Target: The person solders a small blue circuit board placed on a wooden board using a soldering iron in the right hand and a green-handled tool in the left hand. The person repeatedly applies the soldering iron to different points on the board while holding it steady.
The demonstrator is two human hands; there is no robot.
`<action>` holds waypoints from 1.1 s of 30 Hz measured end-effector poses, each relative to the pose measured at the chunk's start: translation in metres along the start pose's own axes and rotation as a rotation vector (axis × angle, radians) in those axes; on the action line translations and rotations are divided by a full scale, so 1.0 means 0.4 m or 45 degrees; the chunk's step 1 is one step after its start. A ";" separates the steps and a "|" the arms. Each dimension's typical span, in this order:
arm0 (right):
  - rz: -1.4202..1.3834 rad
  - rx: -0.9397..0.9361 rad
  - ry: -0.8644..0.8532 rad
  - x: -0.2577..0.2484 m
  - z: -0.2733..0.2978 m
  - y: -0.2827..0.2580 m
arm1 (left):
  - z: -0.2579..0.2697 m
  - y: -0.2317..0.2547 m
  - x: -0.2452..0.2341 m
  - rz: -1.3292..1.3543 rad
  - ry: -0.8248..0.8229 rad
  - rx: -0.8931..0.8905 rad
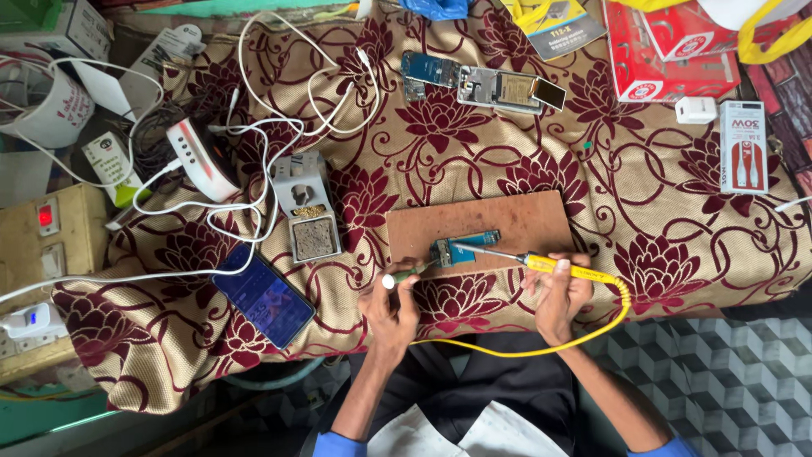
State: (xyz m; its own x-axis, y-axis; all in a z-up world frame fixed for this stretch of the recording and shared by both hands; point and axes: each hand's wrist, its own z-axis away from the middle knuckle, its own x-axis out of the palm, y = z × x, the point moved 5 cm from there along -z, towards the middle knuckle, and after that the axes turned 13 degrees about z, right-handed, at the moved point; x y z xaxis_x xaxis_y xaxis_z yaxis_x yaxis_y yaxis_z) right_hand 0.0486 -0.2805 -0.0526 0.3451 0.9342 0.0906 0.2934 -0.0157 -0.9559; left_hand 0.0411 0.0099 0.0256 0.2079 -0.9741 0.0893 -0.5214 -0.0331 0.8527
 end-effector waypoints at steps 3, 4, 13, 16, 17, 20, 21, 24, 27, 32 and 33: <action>0.060 -0.034 -0.038 0.007 -0.004 -0.008 | 0.001 -0.007 0.000 -0.025 -0.001 0.005; 0.067 -0.053 -0.046 0.012 -0.007 -0.010 | -0.001 -0.008 -0.001 -0.027 -0.005 0.016; -0.073 -0.030 -0.052 0.006 -0.013 -0.016 | 0.016 -0.027 -0.005 -0.053 0.001 0.021; -0.103 -0.017 -0.095 0.006 -0.016 -0.023 | 0.019 -0.033 -0.006 -0.054 0.013 0.025; -0.105 -0.014 -0.101 0.008 -0.017 -0.026 | 0.019 -0.036 -0.008 -0.066 0.029 0.004; -0.073 -0.039 -0.118 0.013 -0.021 -0.036 | 0.018 -0.043 -0.014 -0.098 0.072 -0.092; -0.053 -0.048 -0.120 0.013 -0.016 -0.039 | 0.020 -0.043 -0.016 -0.107 0.083 -0.135; -0.097 0.012 -0.078 0.009 -0.013 -0.033 | 0.020 -0.006 -0.011 -0.112 0.065 0.123; -0.235 0.164 0.230 -0.032 -0.030 -0.011 | 0.017 0.010 -0.006 -0.143 0.061 0.208; -0.233 0.154 0.354 -0.085 -0.070 -0.021 | 0.018 0.013 -0.015 -0.296 0.072 0.191; -0.162 0.121 0.339 -0.091 -0.074 -0.030 | 0.019 0.012 -0.014 -0.302 0.067 0.181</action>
State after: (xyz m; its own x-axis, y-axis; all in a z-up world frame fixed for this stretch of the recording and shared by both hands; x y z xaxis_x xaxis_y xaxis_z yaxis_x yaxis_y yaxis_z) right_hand 0.0590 -0.3251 -0.0362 0.5363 0.7998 0.2695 0.2687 0.1409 -0.9529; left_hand 0.0310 0.0134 0.0252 0.3786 -0.9225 -0.0746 -0.5632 -0.2936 0.7724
